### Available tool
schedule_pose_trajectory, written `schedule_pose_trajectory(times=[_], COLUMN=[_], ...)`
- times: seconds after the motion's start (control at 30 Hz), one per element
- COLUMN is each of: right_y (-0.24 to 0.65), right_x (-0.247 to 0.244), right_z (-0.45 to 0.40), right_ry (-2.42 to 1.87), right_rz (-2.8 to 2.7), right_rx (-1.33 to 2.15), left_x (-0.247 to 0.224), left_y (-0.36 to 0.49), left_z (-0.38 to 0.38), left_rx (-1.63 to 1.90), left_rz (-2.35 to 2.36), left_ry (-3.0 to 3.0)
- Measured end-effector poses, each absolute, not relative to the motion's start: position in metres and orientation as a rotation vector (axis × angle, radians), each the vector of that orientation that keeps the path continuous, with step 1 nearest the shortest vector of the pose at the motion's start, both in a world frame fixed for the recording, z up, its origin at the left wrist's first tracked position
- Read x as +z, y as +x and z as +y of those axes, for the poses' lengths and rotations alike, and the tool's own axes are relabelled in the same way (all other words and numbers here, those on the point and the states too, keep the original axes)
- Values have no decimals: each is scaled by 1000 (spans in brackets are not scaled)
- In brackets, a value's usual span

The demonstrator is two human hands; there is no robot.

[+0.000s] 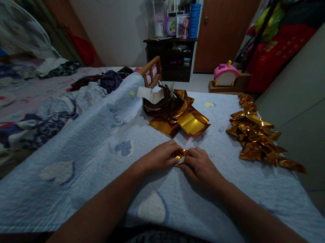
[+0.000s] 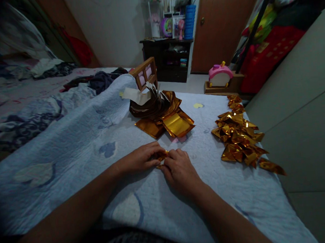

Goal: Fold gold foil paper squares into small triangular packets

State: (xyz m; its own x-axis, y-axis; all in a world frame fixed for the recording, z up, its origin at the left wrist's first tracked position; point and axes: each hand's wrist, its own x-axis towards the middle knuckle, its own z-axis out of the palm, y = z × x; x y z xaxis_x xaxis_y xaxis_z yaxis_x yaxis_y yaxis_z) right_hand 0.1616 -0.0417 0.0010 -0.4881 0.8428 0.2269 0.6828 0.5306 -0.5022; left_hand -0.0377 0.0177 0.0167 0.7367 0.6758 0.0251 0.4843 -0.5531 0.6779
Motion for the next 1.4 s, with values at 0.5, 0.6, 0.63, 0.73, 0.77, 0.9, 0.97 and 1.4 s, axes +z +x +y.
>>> schedule_pose_trajectory(times=[0.5,0.6,0.63,0.73,0.77,0.9,0.97,1.4], right_y=[153,152,152,151,151,151,151,151], right_x=[-12,-12,-12,-12,-13,-12,-12,-13], right_z=[-37,-36,-36,-36,-36,-37,-37,-36], right_ry=[-1409,-1430,-1433,-1440,-1441,-1435,-1439,-1459], right_rz=[-2168,-2162,-2160,-2155,-2154,-2156,-2156,-2160], right_rx=[436,437,440,438,434,430,428,414], left_x=[19,19,19,19,19,21,22,20], left_y=[-42,-43,-43,-43,-43,-44,-45,-48], left_z=[17,17,17,18,18,18,18,20], left_rx=[332,334,335,335,331,300,287,300], left_rz=[829,821,818,812,811,795,790,753], left_ry=[2236,2232,2231,2220,2215,2200,2194,2123])
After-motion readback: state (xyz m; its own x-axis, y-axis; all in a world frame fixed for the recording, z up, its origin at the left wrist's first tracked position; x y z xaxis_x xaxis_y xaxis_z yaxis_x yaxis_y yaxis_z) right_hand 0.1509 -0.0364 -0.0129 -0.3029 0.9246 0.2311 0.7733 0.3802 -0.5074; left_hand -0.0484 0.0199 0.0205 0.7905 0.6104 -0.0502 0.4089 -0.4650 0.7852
